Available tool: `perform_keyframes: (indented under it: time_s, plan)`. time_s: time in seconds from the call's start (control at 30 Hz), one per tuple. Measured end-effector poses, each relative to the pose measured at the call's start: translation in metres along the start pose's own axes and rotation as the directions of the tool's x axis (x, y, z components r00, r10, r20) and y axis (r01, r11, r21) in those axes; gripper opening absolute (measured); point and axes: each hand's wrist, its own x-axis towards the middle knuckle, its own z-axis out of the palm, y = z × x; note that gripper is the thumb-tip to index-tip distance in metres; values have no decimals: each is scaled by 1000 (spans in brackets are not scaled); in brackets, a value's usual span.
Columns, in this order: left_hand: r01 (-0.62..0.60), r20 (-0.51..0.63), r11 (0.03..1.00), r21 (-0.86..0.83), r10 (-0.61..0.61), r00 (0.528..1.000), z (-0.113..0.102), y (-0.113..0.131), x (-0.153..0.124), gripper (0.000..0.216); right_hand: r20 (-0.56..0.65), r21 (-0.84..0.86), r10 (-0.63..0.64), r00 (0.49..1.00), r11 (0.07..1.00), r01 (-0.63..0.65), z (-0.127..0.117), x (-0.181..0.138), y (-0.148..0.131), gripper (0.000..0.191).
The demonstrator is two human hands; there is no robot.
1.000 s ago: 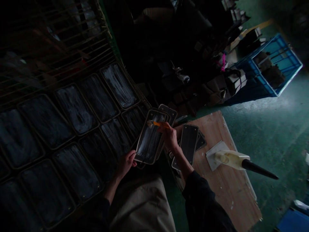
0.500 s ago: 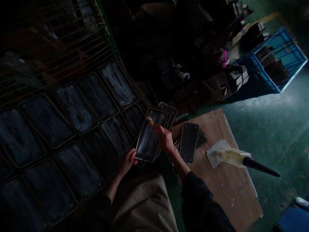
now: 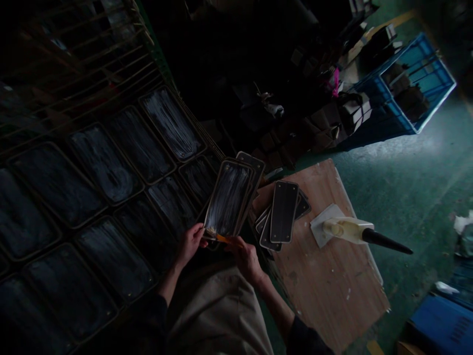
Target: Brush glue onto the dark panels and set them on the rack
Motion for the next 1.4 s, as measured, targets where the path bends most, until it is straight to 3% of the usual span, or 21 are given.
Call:
perform_keyframes:
  time_s: [0.1, 0.17, 0.27, 0.33, 0.43, 0.6, 0.73, 0.93, 1.03, 1.13, 1.27, 1.4]
  plan:
    - [-22, 5, 998, 54, 22, 1000, -1, 1, 0, 37, -152, -79, -52, 987, 996, 40, -33, 30, 0, 27]
    - [-29, 13, 997, 68, 28, 1000, -1, 4, -2, 35, -274, -169, -142, 951, 981, 98, -55, 55, -3, 28]
    - [-22, 15, 1000, -7, 22, 1000, 0, 7, -5, 33, -267, -324, -284, 921, 926, 192, -73, 76, -9, 29]
    - [-11, 21, 996, -88, 13, 1000, 1, 6, -6, 33, -217, -387, -311, 925, 898, 211, -70, 71, -9, 28]
    - [15, 2, 979, -202, -15, 1000, 5, 3, -8, 32, -181, -413, -254, 950, 897, 161, -48, 39, -6, 27]
    - [36, -59, 949, -315, -57, 997, 11, -2, -6, 36, -92, -370, -146, 985, 923, 103, -9, -25, -4, 26]
    - [35, -40, 944, -329, -51, 998, 10, -1, -6, 41, -77, -308, -76, 994, 950, 48, 2, -43, -13, 25]
    - [1, -4, 962, -272, -2, 1000, 6, 4, -10, 36, -137, -63, 67, 988, 995, -76, 9, -32, -29, 24]
    - [-31, 10, 966, -257, 35, 999, 6, 2, -9, 36, -135, 12, 132, 982, 991, -131, 8, -26, -21, 27]
    - [-32, 14, 962, -273, 37, 999, 7, -3, -6, 38, -238, 8, 163, 958, 986, -166, -4, -23, -12, 30]
    - [-26, 18, 957, -290, 33, 999, 8, -5, -4, 42, -394, -99, 100, 914, 984, -150, -25, -15, -20, 29]
    - [15, 66, 954, -299, 4, 998, 8, -1, -4, 44, -409, -118, -19, 912, 993, -32, -38, 19, -31, 26]
